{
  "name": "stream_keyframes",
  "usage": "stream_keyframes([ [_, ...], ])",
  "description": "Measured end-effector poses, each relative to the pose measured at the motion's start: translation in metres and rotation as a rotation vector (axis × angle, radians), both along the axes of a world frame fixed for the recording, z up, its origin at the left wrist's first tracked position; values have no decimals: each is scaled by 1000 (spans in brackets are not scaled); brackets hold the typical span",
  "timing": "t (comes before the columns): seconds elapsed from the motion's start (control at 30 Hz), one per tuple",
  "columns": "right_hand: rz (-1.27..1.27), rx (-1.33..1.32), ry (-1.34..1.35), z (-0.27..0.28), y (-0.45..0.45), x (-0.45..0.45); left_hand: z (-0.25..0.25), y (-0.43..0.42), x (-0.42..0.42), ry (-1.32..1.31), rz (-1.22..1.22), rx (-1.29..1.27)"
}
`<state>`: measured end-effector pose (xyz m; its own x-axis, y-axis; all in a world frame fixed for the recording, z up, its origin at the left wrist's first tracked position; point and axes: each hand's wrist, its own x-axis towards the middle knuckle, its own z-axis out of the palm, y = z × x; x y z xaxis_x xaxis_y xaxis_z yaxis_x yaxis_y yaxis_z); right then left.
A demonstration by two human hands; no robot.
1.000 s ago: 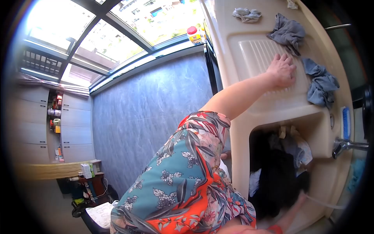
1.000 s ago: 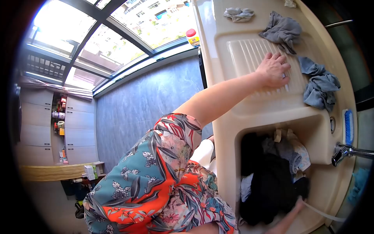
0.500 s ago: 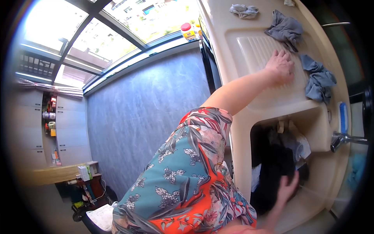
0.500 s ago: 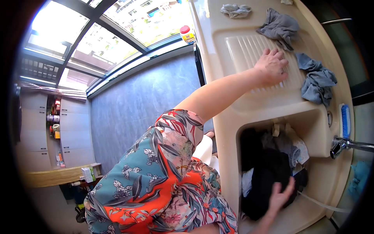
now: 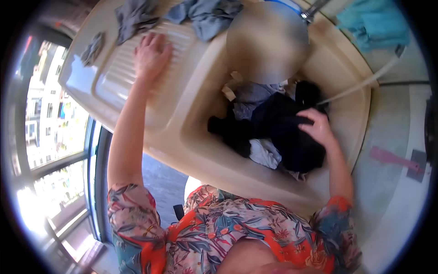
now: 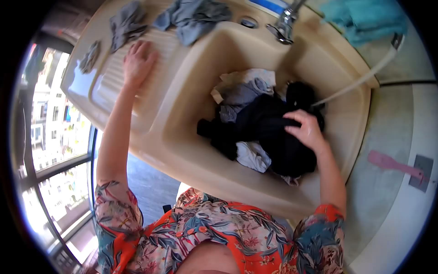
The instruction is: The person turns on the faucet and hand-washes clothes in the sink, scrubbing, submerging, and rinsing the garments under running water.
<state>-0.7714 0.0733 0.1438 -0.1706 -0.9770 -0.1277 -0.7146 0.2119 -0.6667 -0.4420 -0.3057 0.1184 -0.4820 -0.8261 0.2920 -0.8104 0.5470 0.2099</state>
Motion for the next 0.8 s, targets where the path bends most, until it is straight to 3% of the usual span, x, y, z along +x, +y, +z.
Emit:
stream_keyframes([
  [0.07, -67, 6, -41, -7, -8, -26, -4, -6, 0, -20, 11, -3],
  [0.13, -173, -21, -17, -49, -4, -32, -3, -1, 3, -5, 13, 10],
  [0.17, -210, -113, 73, -76, -1, -27, -3, 0, 2, 0, 16, 3],
  [0.27, -274, 28, 317, -92, -14, -4, -5, 0, 0, 5, 20, -5],
  [0.4, -72, 152, -194, -90, -17, -52, 2, 2, 1, -27, 43, -31],
  [0.43, -137, 201, -518, -72, -20, -55, 3, 2, 1, -15, 42, -23],
  [0.5, -361, 358, -785, -45, -20, -79, 2, 2, 1, 11, 36, -4],
  [0.67, -993, -158, -1059, -56, -3, -141, 3, 4, 1, 41, 21, -18],
  [0.8, -930, -286, -1196, -91, 7, -176, 5, 5, 0, 26, 27, -17],
])
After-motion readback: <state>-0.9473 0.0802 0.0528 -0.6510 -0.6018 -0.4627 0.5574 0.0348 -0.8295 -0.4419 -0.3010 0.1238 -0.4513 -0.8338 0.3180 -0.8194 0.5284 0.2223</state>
